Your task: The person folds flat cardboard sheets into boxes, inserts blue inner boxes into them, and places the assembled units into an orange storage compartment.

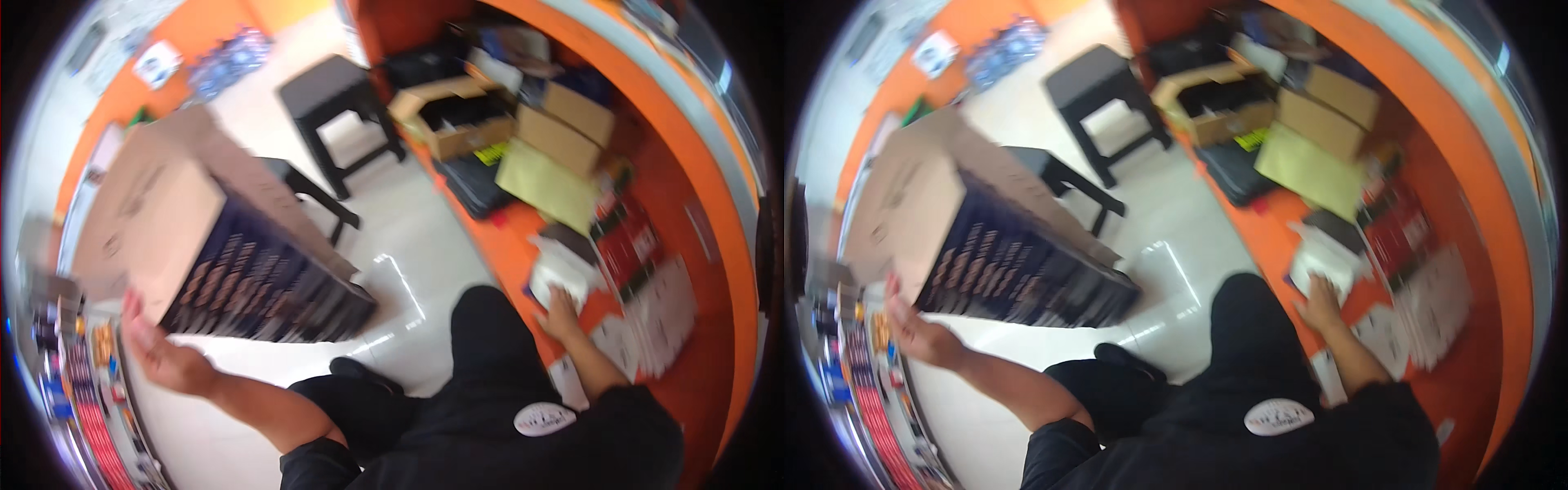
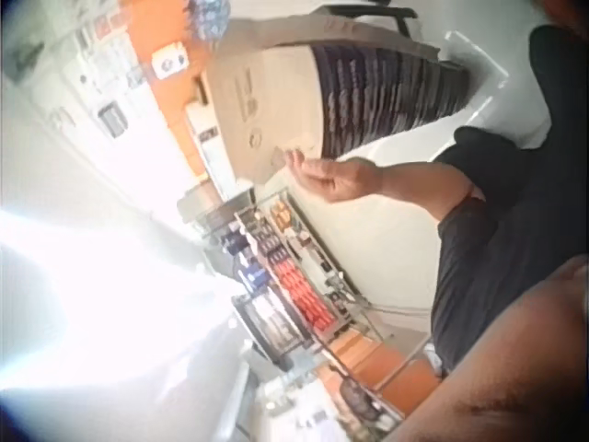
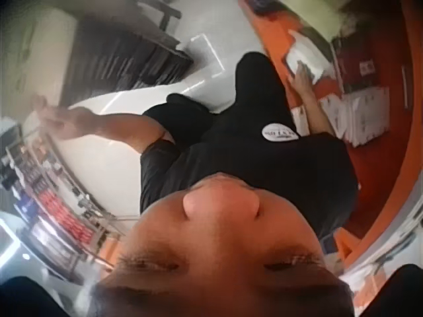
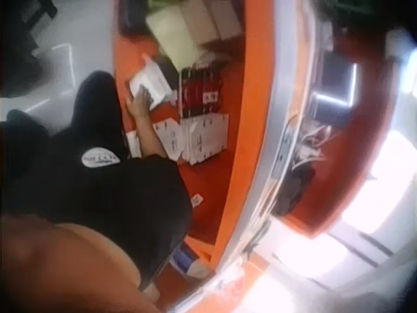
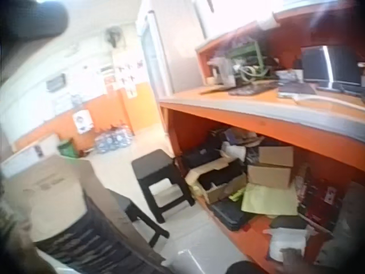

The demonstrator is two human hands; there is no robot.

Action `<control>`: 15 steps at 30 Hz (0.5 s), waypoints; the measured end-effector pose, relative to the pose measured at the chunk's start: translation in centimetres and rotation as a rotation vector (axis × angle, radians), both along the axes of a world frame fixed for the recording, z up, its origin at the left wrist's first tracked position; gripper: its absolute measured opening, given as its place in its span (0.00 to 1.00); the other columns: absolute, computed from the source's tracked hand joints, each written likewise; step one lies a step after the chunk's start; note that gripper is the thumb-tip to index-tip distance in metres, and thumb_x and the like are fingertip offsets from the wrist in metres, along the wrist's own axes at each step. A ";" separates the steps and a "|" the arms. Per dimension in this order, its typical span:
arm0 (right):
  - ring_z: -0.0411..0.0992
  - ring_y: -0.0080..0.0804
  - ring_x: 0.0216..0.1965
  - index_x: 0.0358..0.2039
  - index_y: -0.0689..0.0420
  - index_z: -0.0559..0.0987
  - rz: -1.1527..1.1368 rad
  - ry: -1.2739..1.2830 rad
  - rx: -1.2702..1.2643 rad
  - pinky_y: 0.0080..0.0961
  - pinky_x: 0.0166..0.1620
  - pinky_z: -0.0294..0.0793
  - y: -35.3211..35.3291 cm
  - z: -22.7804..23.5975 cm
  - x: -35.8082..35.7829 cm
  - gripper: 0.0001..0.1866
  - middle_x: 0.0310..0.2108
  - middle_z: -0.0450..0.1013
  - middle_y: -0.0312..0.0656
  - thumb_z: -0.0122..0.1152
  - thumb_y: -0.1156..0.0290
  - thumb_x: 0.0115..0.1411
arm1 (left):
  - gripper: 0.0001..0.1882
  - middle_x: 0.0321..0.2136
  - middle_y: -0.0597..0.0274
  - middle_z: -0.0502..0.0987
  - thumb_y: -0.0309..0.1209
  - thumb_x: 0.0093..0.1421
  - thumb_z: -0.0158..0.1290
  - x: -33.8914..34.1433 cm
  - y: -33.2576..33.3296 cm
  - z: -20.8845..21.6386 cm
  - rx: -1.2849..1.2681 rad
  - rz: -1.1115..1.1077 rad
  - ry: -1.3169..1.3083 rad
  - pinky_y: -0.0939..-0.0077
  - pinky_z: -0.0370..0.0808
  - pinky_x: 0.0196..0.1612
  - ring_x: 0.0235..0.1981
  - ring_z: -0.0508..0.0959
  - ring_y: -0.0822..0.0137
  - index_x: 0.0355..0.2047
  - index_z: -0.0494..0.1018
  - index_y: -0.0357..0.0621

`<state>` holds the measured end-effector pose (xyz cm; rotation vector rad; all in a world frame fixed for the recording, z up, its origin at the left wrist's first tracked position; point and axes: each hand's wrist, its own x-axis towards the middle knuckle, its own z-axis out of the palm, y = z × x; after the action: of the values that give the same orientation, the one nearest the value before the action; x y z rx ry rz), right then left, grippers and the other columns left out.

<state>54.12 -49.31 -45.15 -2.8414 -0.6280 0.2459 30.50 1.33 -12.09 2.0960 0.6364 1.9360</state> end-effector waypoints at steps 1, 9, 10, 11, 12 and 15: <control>0.66 0.58 0.56 0.56 0.62 0.69 -0.048 0.030 -0.118 0.51 0.58 0.64 -2.0 -1.9 0.3 0.32 0.53 0.69 0.58 0.67 0.62 0.54 | 0.18 0.52 0.46 0.77 0.32 0.73 0.43 1.7 -0.1 -0.6 -0.049 -0.051 -0.034 0.66 0.68 0.61 0.54 0.75 0.57 0.46 0.76 0.26; 0.69 0.61 0.40 0.37 0.64 0.72 0.355 0.015 0.512 0.51 0.43 0.70 12.4 8.7 -1.7 0.05 0.37 0.69 0.58 0.52 0.76 0.63 | 0.11 0.48 0.51 0.80 0.30 0.67 0.51 -0.9 -0.3 0.9 -0.061 0.091 0.140 0.63 0.69 0.59 0.52 0.77 0.55 0.40 0.79 0.34; 0.71 0.61 0.38 0.40 0.65 0.73 0.417 0.065 0.708 0.47 0.42 0.71 14.3 10.9 -1.8 0.06 0.36 0.71 0.58 0.52 0.77 0.63 | 0.11 0.48 0.51 0.80 0.30 0.67 0.51 -0.8 -0.4 0.9 -0.056 0.106 0.123 0.63 0.69 0.59 0.52 0.77 0.55 0.40 0.79 0.34; 0.71 0.60 0.36 0.41 0.65 0.74 0.463 0.080 0.786 0.45 0.41 0.72 16.1 13.0 -2.1 0.07 0.35 0.71 0.57 0.52 0.79 0.63 | 0.11 0.48 0.50 0.80 0.30 0.67 0.52 -0.9 -0.7 1.0 -0.048 0.093 0.135 0.63 0.69 0.59 0.52 0.77 0.55 0.40 0.80 0.35; 0.71 0.60 0.35 0.42 0.65 0.74 0.512 0.103 0.865 0.42 0.39 0.72 17.8 15.0 -2.4 0.08 0.34 0.72 0.57 0.53 0.80 0.62 | 0.11 0.48 0.50 0.80 0.30 0.66 0.53 -1.0 -1.0 1.2 -0.040 0.085 0.153 0.63 0.69 0.59 0.52 0.77 0.55 0.40 0.80 0.35; 0.75 0.52 0.35 0.43 0.66 0.75 0.669 -0.071 1.003 0.35 0.40 0.74 22.4 21.4 -3.1 0.08 0.34 0.73 0.54 0.53 0.81 0.63 | 0.09 0.46 0.51 0.81 0.28 0.64 0.55 -2.0 -0.9 0.8 -0.032 0.056 0.170 0.62 0.70 0.59 0.53 0.76 0.52 0.38 0.80 0.36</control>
<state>51.00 -26.90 -23.80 -1.6341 -1.2583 -0.0711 28.52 0.46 -11.25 2.2627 0.7618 1.7751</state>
